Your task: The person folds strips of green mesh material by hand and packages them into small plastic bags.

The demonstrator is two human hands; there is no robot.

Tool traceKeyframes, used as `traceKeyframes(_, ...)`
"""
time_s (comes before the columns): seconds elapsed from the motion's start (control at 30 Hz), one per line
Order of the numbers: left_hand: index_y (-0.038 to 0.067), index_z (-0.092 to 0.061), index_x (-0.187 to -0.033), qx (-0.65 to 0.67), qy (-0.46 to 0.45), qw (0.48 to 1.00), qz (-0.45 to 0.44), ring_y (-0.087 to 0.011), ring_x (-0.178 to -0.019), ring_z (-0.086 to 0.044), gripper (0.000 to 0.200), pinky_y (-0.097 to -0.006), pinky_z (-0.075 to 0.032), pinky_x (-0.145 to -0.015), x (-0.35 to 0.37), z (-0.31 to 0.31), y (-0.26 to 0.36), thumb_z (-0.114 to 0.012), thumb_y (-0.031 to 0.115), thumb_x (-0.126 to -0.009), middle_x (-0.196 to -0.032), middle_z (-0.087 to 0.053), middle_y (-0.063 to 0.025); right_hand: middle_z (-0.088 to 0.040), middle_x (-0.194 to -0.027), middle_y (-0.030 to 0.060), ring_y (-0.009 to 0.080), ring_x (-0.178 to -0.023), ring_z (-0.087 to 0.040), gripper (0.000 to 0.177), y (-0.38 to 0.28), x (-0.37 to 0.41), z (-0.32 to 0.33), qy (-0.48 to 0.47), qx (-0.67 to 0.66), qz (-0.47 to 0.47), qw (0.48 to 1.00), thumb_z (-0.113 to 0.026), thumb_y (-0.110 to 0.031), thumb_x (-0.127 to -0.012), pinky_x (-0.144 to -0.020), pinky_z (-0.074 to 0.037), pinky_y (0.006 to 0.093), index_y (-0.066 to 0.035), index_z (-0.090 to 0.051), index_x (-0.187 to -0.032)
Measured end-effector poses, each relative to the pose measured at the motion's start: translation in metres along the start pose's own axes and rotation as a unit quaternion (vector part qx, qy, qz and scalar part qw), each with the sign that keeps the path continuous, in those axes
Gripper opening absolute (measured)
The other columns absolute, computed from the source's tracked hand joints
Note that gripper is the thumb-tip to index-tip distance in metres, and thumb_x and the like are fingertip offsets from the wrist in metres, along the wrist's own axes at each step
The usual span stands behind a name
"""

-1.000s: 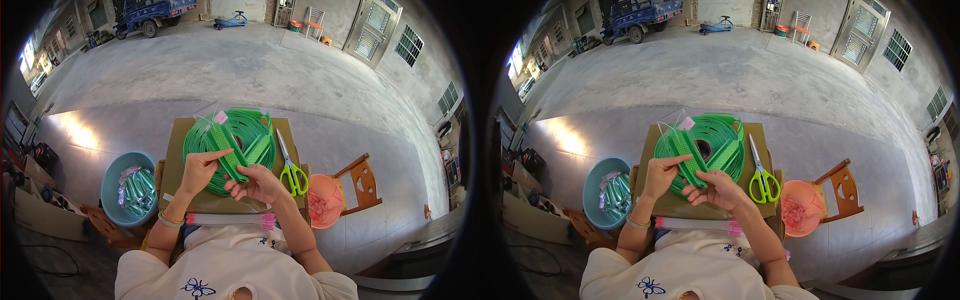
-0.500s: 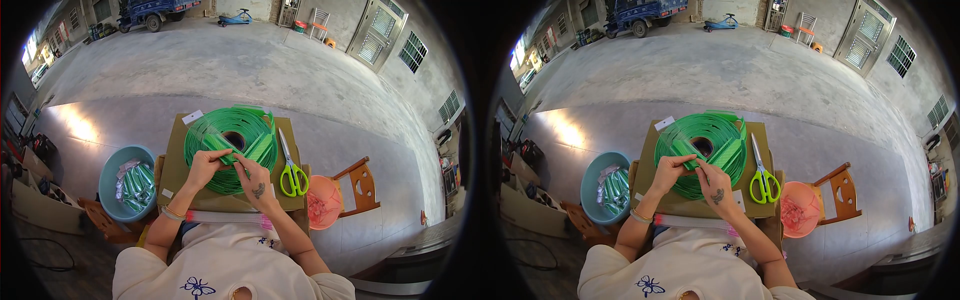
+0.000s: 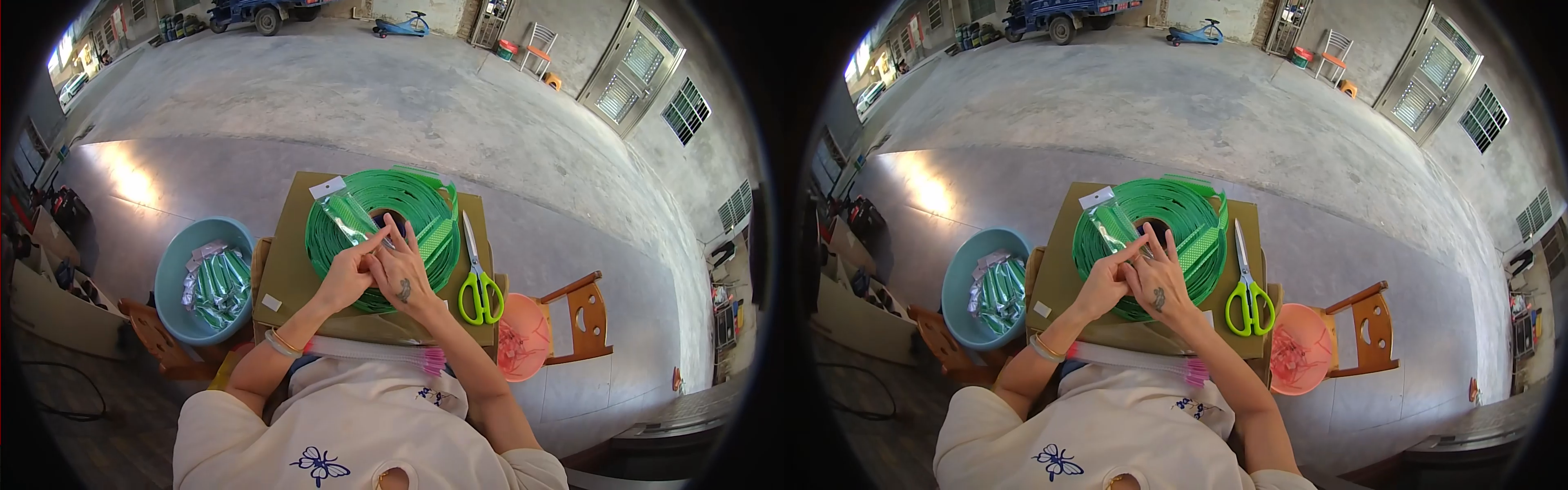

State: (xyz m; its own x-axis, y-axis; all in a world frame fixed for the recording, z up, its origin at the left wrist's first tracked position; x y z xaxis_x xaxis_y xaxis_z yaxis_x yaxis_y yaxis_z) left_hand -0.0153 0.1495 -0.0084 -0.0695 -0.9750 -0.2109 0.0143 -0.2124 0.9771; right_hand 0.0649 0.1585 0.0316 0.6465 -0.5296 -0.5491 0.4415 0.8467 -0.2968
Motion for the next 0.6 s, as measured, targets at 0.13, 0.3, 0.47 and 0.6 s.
traceKeyframes(0.13, 0.009, -0.026, -0.144, -0.037, -0.026, 0.998, 0.042, -0.0100, -0.085, -0.057, 0.069, -0.0262, -0.050, -0.076, 0.004, 0.003, -0.004, -0.051, -0.009, -0.082, -0.093, -0.062, -0.0097, -0.060, -0.112, 0.0180, 0.0379, -0.132, -0.029, 0.038, 0.001, -0.003, -0.008, -0.015, -0.007, 0.003, 1.000, -0.050, -0.024, -0.089, -0.108, -0.016, 0.0553, 0.005, -0.056, -0.112)
traceKeyframes(0.3, 0.006, -0.016, -0.145, 0.247, 0.112, 0.954, 0.126, -0.0159, -0.088, -0.062, 0.071, -0.0286, -0.052, -0.077, 0.007, 0.028, 0.021, -0.055, 0.004, -0.086, -0.099, -0.061, -0.0121, -0.055, -0.120, 0.0206, 0.0409, -0.133, -0.025, 0.050, 0.001, 0.009, 0.020, 0.020, -0.017, -0.017, 1.000, -0.051, -0.033, -0.089, -0.108, -0.009, 0.0580, 0.009, -0.053, -0.116)
traceKeyframes(0.47, 0.003, -0.048, -0.120, 0.226, 0.121, 0.956, 0.143, -0.0104, -0.076, -0.062, 0.033, -0.0237, -0.051, -0.063, -0.007, 0.030, 0.003, -0.056, 0.011, -0.089, -0.092, -0.063, -0.0042, -0.061, -0.108, 0.0168, 0.0365, -0.128, -0.037, 0.045, -0.024, 0.027, 0.037, 0.013, 0.001, 0.038, 0.999, -0.057, -0.028, -0.086, -0.107, -0.016, 0.0566, 0.006, -0.055, -0.115)
traceKeyframes(0.6, 0.004, -0.051, -0.112, 0.131, 0.119, 0.977, 0.123, -0.0050, -0.066, -0.057, 0.027, -0.0185, -0.045, -0.053, -0.008, 0.025, 0.003, -0.057, 0.003, -0.086, -0.081, -0.063, -0.0006, -0.064, -0.084, 0.0088, 0.0228, -0.093, -0.060, 0.019, 0.000, 0.051, 0.073, 0.116, -0.102, 0.005, 0.988, -0.060, -0.012, -0.082, -0.091, -0.042, 0.0447, 0.001, -0.061, -0.097)
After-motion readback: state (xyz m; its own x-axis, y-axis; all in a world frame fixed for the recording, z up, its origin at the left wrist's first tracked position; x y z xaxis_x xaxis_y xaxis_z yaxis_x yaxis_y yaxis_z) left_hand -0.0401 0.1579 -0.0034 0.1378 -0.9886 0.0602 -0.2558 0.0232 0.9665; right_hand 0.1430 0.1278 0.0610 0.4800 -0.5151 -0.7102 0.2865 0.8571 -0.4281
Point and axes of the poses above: each hand's wrist, its own x-axis away from the middle knuckle, its own z-axis out of the back of the hand, y = z × x, the point moved 8 cm from there along -x, towards the middle knuckle
